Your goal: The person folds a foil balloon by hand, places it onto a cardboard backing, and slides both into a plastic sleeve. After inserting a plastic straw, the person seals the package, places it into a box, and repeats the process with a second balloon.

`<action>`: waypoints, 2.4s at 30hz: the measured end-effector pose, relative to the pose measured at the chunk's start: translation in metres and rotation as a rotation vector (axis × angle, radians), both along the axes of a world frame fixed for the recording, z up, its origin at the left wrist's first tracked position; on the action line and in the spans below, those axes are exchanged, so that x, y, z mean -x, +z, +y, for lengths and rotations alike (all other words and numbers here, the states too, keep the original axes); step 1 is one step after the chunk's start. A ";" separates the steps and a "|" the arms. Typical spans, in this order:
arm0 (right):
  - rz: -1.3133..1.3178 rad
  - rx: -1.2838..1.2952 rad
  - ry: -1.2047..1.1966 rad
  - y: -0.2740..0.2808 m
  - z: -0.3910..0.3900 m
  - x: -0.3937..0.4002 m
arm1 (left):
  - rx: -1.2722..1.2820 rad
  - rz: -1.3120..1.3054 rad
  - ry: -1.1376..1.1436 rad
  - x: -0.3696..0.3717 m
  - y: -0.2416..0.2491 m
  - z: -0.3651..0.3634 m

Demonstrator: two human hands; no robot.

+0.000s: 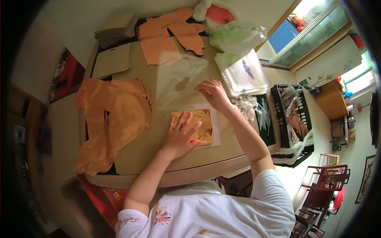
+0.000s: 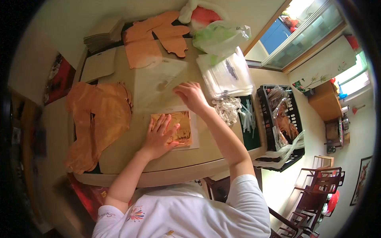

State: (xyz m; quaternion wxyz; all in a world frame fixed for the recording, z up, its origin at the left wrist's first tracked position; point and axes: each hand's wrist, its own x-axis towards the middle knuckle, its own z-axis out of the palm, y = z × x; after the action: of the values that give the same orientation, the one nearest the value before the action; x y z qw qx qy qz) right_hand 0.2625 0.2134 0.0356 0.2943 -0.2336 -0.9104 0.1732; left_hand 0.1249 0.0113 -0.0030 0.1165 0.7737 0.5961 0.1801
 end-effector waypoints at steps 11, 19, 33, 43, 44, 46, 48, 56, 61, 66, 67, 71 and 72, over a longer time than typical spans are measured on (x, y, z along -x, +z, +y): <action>-0.345 0.166 -0.582 -0.026 -0.028 -0.023 | 0.028 0.021 0.018 -0.002 -0.007 0.000; 0.220 0.895 -0.542 -0.043 -0.070 -0.046 | -0.039 -0.005 0.016 -0.001 -0.013 0.001; 0.514 1.080 -0.480 0.014 -0.080 -0.121 | -0.174 -0.075 0.291 0.071 0.005 0.075; 0.625 1.006 -0.547 0.032 -0.067 -0.144 | 0.033 0.180 0.158 0.068 0.024 0.078; 0.592 1.012 -0.551 0.031 -0.068 -0.141 | 0.021 0.158 0.155 0.068 0.023 0.078; 0.528 1.023 -0.558 0.027 -0.068 -0.134 | -0.080 0.238 0.135 0.066 0.020 0.082; 0.577 1.029 -0.507 0.019 -0.065 -0.129 | -0.123 0.290 0.141 0.066 0.018 0.089; 0.196 0.806 -0.478 -0.023 -0.076 -0.064 | -0.048 -0.039 0.218 0.050 0.029 0.081; 0.145 0.860 -0.518 -0.021 -0.099 -0.020 | -0.114 -0.064 0.146 0.041 0.016 0.065; -0.029 0.640 -0.782 -0.004 -0.115 -0.019 | -0.216 -0.100 0.160 0.041 0.017 0.059; -0.011 0.670 -0.765 -0.008 -0.116 -0.027 | -0.211 -0.109 0.153 0.042 0.016 0.060; 0.077 0.702 -0.682 -0.022 -0.122 -0.040 | -0.197 -0.107 0.124 0.039 0.012 0.060; 0.085 0.700 -0.683 -0.021 -0.123 -0.040 | -0.199 -0.095 0.120 0.038 0.012 0.060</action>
State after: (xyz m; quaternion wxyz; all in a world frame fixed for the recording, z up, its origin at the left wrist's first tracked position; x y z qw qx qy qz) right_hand 0.3028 0.0908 0.0142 0.2752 -0.5965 -0.6560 0.3716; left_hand 0.0866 0.0709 0.0091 0.0561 0.7349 0.6144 0.2815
